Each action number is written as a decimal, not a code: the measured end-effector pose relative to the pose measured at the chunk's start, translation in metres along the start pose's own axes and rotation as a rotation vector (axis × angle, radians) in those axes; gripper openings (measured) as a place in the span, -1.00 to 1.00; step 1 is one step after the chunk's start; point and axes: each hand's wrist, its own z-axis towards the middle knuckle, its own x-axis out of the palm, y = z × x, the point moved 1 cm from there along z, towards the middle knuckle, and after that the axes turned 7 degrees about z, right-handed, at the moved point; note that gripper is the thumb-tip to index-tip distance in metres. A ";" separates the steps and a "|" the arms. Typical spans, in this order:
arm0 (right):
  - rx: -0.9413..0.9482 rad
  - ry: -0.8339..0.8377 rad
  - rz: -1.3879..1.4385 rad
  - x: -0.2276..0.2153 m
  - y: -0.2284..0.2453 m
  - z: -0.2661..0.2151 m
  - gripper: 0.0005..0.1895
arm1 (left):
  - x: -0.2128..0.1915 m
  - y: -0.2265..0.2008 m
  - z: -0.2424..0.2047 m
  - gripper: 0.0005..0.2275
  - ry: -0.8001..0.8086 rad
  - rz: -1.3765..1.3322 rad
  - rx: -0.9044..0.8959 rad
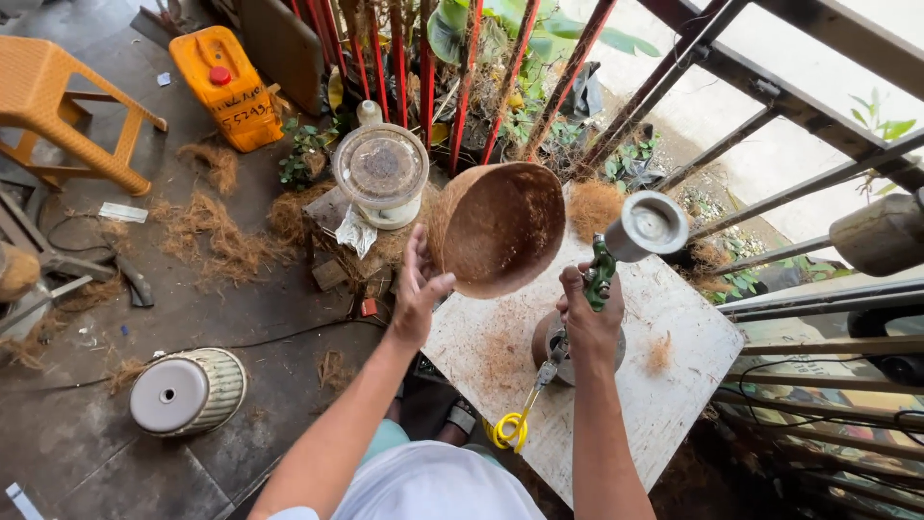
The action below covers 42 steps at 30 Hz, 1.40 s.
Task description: Applying a spray coating to a coconut shell using a pneumatic spray gun in a workshop environment.
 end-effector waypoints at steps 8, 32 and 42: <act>-0.100 -0.087 -0.212 -0.011 -0.048 0.024 -0.64 | 0.028 0.009 -0.026 -0.07 0.078 -0.084 -0.064; -0.153 0.037 -0.220 -0.029 -0.054 0.023 -0.67 | -0.025 0.017 0.069 -0.13 0.495 0.302 -0.491; 0.067 0.058 -0.004 -0.030 -0.006 0.004 -0.74 | -0.036 0.021 0.064 -0.03 0.422 0.120 -0.275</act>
